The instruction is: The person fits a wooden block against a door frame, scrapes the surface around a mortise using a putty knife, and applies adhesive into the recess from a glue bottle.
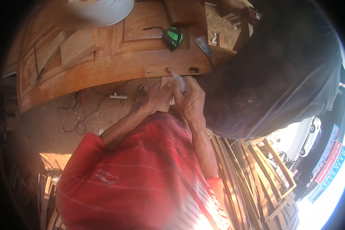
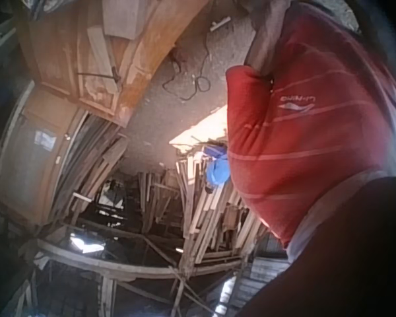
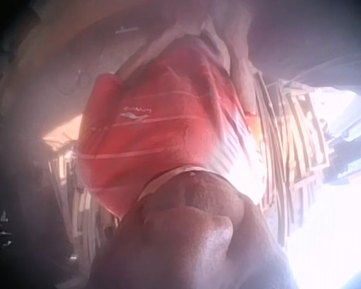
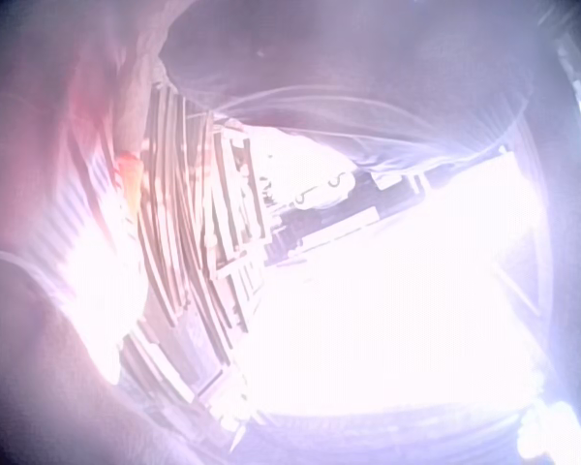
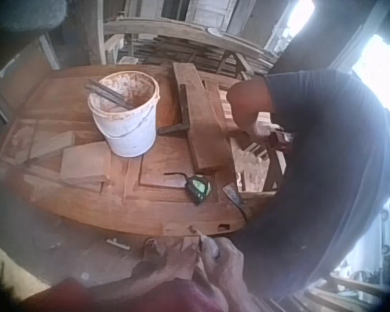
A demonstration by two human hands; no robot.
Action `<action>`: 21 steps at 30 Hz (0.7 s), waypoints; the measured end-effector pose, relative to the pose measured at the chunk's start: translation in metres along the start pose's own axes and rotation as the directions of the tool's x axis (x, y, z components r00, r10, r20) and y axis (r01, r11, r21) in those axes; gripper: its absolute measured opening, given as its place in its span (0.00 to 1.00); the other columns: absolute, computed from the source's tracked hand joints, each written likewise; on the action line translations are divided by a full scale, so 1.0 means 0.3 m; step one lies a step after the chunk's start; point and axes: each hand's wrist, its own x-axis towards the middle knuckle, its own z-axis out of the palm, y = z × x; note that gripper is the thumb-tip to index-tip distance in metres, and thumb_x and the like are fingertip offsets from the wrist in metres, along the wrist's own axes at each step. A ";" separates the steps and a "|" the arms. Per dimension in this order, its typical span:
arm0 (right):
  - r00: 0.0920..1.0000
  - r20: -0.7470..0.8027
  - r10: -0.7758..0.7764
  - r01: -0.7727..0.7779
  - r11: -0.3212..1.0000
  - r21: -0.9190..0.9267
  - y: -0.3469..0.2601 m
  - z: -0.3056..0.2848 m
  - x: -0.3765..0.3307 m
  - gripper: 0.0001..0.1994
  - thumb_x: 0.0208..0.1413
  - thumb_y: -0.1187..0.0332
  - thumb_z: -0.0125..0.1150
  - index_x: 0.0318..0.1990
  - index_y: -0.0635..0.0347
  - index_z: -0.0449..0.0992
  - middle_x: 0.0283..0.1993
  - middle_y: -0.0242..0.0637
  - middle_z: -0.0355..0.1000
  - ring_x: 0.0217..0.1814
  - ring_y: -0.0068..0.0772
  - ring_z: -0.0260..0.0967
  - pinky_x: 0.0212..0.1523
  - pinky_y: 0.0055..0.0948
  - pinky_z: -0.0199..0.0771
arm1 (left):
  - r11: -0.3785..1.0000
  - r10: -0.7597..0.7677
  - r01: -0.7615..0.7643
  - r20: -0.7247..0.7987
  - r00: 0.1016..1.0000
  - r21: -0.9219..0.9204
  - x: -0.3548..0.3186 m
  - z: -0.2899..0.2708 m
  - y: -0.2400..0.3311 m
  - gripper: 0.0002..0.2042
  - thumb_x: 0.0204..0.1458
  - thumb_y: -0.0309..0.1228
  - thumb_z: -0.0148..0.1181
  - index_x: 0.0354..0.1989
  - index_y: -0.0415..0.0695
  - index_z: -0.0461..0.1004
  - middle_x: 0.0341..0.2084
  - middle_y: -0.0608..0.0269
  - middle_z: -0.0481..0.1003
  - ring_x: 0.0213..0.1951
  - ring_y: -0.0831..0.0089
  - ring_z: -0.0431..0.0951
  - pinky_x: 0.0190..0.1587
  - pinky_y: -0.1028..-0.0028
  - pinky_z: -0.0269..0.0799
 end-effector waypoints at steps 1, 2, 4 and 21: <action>1.000 -0.012 -0.012 0.012 1.000 -0.001 -0.002 0.001 0.001 0.09 0.62 0.67 0.64 0.39 0.66 0.79 0.34 0.52 0.76 0.35 0.58 0.76 0.37 0.48 0.75 | 1.000 -0.008 0.008 0.011 1.000 -0.024 0.010 -0.007 -0.020 0.15 0.68 0.35 0.55 0.51 0.34 0.75 0.30 0.60 0.78 0.30 0.74 0.78 0.33 0.72 0.78; 0.999 -0.027 -0.021 0.021 1.000 -0.001 0.000 0.002 0.002 0.09 0.62 0.67 0.64 0.39 0.66 0.79 0.33 0.53 0.76 0.35 0.58 0.76 0.36 0.48 0.74 | 1.000 -0.009 0.009 0.014 1.000 -0.023 0.005 -0.002 -0.010 0.15 0.68 0.35 0.55 0.51 0.34 0.75 0.30 0.60 0.78 0.30 0.74 0.78 0.33 0.72 0.78; 0.999 -0.041 -0.026 0.026 1.000 -0.002 0.008 0.000 0.005 0.09 0.62 0.67 0.63 0.38 0.66 0.79 0.33 0.53 0.76 0.35 0.59 0.76 0.36 0.48 0.74 | 0.999 -0.043 0.043 -0.026 0.999 0.005 -0.005 0.010 0.009 0.15 0.68 0.35 0.56 0.52 0.35 0.75 0.31 0.60 0.78 0.30 0.74 0.79 0.34 0.71 0.78; 0.999 -0.051 -0.010 0.009 1.000 -0.029 0.016 -0.020 -0.011 0.09 0.62 0.67 0.64 0.37 0.66 0.78 0.32 0.53 0.75 0.34 0.60 0.75 0.35 0.48 0.74 | 0.999 -0.014 0.014 0.004 1.000 -0.039 -0.013 0.000 0.004 0.17 0.67 0.38 0.59 0.51 0.35 0.74 0.32 0.58 0.78 0.31 0.73 0.80 0.33 0.72 0.79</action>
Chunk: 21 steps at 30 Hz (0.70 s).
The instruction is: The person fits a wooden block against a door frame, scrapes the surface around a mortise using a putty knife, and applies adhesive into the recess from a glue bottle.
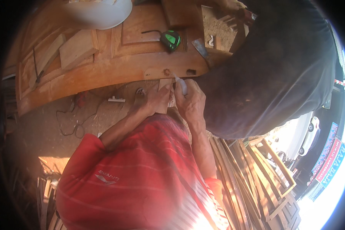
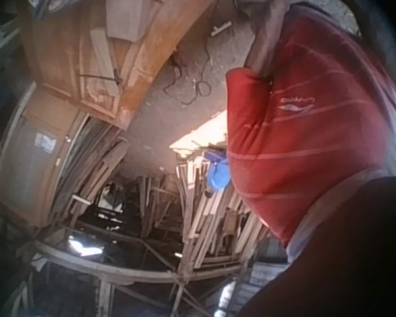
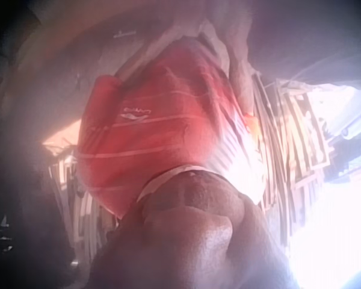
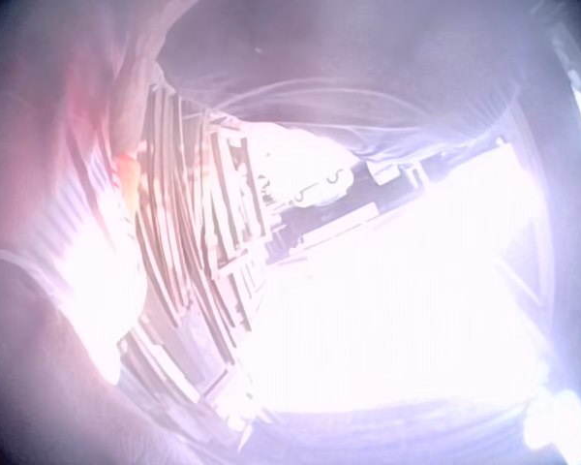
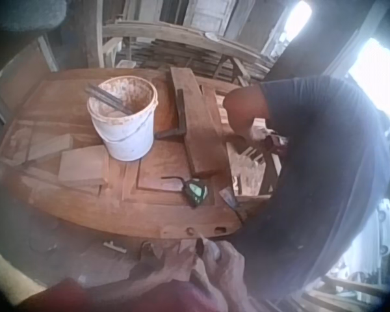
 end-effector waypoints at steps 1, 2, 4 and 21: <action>1.000 -0.002 -0.002 0.002 1.000 -0.005 0.004 0.001 -0.001 0.09 0.62 0.67 0.64 0.37 0.66 0.78 0.32 0.53 0.75 0.33 0.59 0.75 0.35 0.48 0.74 | 1.000 0.011 -0.011 -0.002 1.000 -0.018 0.001 0.001 -0.002 0.17 0.67 0.39 0.59 0.51 0.35 0.74 0.32 0.57 0.78 0.30 0.73 0.80 0.33 0.73 0.78; 1.000 -0.003 -0.003 0.003 1.000 -0.009 0.005 0.002 -0.002 0.09 0.62 0.67 0.64 0.37 0.66 0.78 0.32 0.53 0.75 0.33 0.59 0.75 0.35 0.48 0.74 | 1.000 0.012 -0.012 -0.002 1.000 -0.019 0.005 -0.001 -0.008 0.17 0.67 0.39 0.59 0.51 0.35 0.74 0.32 0.57 0.78 0.30 0.73 0.80 0.33 0.73 0.78; 1.000 -0.006 0.001 -0.001 1.000 -0.008 0.002 0.004 -0.002 0.09 0.62 0.67 0.64 0.37 0.65 0.78 0.32 0.52 0.75 0.33 0.59 0.75 0.35 0.48 0.74 | 1.000 0.011 -0.011 0.003 1.000 -0.006 0.013 -0.008 -0.020 0.17 0.67 0.39 0.60 0.51 0.35 0.74 0.31 0.58 0.78 0.30 0.73 0.80 0.32 0.73 0.78; 1.000 -0.009 0.026 -0.026 1.000 0.011 0.009 -0.002 -0.013 0.08 0.61 0.68 0.65 0.36 0.65 0.78 0.30 0.53 0.75 0.31 0.58 0.75 0.33 0.47 0.74 | 0.999 0.008 -0.008 0.012 1.000 -0.051 0.024 -0.014 -0.038 0.19 0.66 0.41 0.61 0.50 0.35 0.74 0.32 0.57 0.78 0.31 0.73 0.80 0.34 0.72 0.79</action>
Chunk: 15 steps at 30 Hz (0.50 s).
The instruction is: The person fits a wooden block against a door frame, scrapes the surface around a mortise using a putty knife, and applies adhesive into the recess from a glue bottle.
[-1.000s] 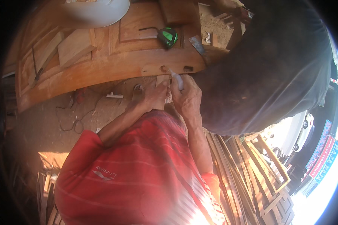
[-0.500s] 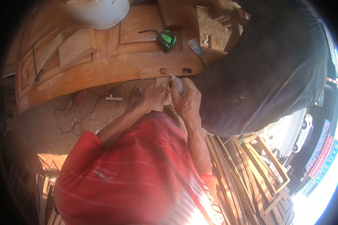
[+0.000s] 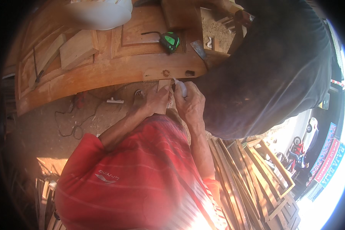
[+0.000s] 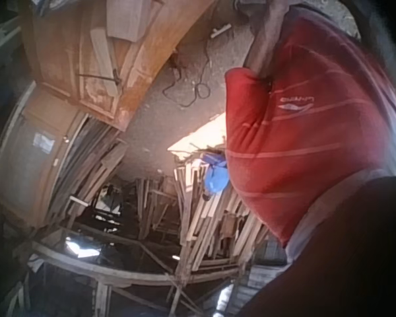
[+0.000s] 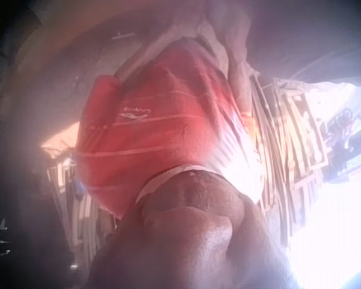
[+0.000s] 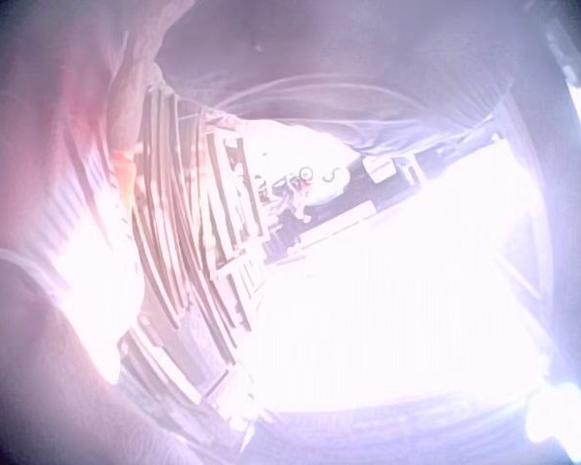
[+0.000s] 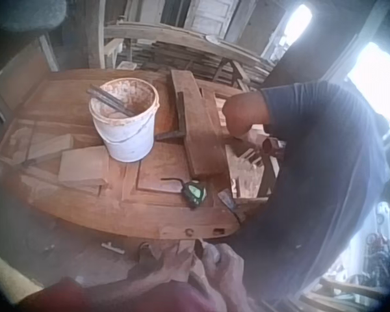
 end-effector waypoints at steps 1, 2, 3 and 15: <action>1.000 -0.004 -0.014 0.014 1.000 -0.016 0.010 0.001 -0.001 0.10 0.62 0.66 0.65 0.37 0.65 0.79 0.30 0.52 0.75 0.30 0.55 0.75 0.33 0.44 0.74 | 1.000 0.000 0.000 -0.003 1.000 -0.011 0.001 0.001 -0.001 0.19 0.66 0.42 0.61 0.50 0.34 0.74 0.33 0.56 0.78 0.31 0.72 0.80 0.34 0.72 0.80; 1.000 -0.008 -0.029 0.029 0.999 -0.032 0.016 0.003 -0.002 0.11 0.63 0.64 0.65 0.39 0.65 0.80 0.29 0.52 0.75 0.29 0.51 0.76 0.33 0.41 0.74 | 1.000 0.002 -0.002 -0.004 1.000 -0.012 0.004 -0.002 -0.005 0.19 0.66 0.42 0.61 0.50 0.34 0.74 0.33 0.56 0.78 0.31 0.72 0.80 0.34 0.72 0.80; 0.999 -0.007 -0.031 0.031 0.999 -0.031 0.016 0.003 -0.002 0.11 0.63 0.64 0.65 0.39 0.65 0.80 0.29 0.52 0.75 0.29 0.51 0.76 0.33 0.41 0.74 | 1.000 -0.006 0.006 0.001 1.000 -0.006 0.006 -0.007 -0.010 0.19 0.66 0.42 0.61 0.51 0.34 0.74 0.33 0.56 0.78 0.31 0.72 0.80 0.34 0.72 0.80; 1.000 0.009 -0.022 0.022 1.000 -0.019 -0.013 0.002 0.007 0.08 0.61 0.68 0.64 0.36 0.66 0.78 0.31 0.53 0.75 0.32 0.58 0.75 0.34 0.47 0.73 | 1.000 0.000 -0.001 0.019 1.000 0.019 -0.005 0.000 0.012 0.20 0.66 0.40 0.60 0.54 0.33 0.73 0.33 0.56 0.79 0.32 0.72 0.80 0.35 0.72 0.80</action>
